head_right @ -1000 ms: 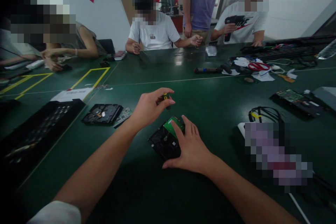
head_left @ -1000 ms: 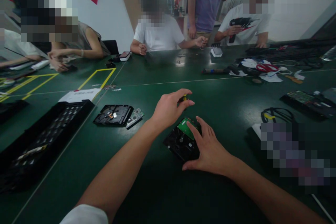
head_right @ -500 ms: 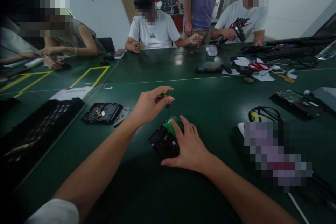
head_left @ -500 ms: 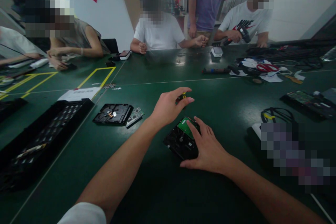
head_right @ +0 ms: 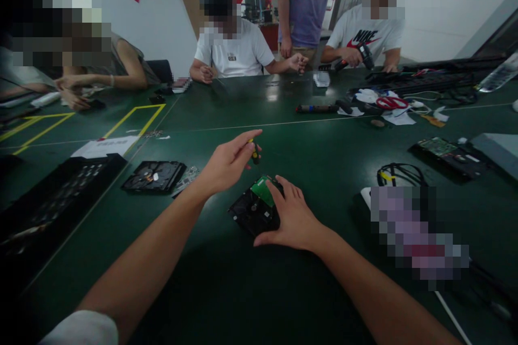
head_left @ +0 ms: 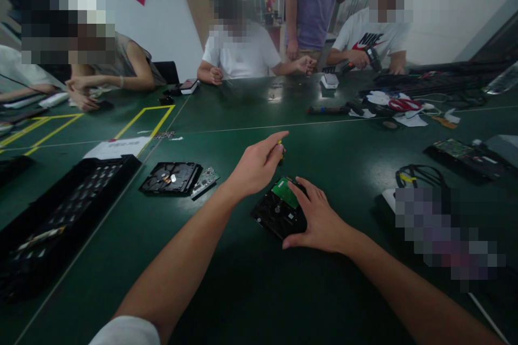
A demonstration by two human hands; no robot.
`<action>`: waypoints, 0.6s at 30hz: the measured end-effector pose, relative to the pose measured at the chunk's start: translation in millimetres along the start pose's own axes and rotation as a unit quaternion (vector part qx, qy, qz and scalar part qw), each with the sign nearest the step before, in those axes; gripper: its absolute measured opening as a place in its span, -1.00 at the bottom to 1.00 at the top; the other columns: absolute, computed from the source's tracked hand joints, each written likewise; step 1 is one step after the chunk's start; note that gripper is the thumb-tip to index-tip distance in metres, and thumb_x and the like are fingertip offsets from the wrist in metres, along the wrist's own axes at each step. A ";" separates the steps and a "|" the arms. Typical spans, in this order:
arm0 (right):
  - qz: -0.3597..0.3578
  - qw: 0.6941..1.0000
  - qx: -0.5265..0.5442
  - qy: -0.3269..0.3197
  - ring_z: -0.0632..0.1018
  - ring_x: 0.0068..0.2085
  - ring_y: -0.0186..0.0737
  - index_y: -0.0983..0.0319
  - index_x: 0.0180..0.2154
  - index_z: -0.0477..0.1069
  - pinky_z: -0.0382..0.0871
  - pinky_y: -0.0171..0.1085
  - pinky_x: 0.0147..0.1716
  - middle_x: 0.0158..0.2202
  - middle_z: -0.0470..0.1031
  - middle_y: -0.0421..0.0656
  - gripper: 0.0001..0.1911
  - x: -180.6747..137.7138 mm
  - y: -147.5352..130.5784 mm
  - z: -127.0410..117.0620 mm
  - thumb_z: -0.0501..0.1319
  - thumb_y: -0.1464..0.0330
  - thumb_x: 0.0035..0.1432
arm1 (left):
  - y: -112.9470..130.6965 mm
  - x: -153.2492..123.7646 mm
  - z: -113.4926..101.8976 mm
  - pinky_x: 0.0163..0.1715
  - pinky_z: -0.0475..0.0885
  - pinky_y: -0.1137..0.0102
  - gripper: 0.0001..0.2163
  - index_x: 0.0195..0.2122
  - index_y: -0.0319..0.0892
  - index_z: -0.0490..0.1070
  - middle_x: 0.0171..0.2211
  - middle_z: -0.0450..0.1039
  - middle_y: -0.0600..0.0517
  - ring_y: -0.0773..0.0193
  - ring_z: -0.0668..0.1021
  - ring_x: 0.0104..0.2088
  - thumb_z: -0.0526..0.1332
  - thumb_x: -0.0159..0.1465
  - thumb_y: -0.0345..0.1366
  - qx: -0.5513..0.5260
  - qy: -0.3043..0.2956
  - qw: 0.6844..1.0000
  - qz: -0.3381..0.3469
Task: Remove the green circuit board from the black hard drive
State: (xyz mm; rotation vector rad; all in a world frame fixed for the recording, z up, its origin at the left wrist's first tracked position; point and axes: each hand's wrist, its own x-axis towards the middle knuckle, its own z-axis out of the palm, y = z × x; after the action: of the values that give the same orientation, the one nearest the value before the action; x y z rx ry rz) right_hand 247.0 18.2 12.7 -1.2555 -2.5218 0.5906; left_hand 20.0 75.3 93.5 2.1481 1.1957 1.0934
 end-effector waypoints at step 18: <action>-0.009 1.000 0.000 0.006 0.13 0.45 0.23 0.10 0.42 0.15 0.10 0.26 0.36 0.47 0.04 0.07 -0.26 -2.4 11.1 -1.5 0.04 -0.13 0.40 | 2.9 1.8 0.4 -0.25 0.52 0.42 -0.77 0.05 -0.13 0.49 -0.10 0.56 -0.02 0.26 0.60 -0.15 0.31 0.37 -0.33 0.037 0.074 0.996 0.026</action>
State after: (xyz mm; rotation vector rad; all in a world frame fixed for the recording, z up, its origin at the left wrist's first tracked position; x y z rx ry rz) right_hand 256.7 22.7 8.7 -1.2319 -2.5203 0.5766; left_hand 22.4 75.3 96.0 2.1977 1.2707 1.2692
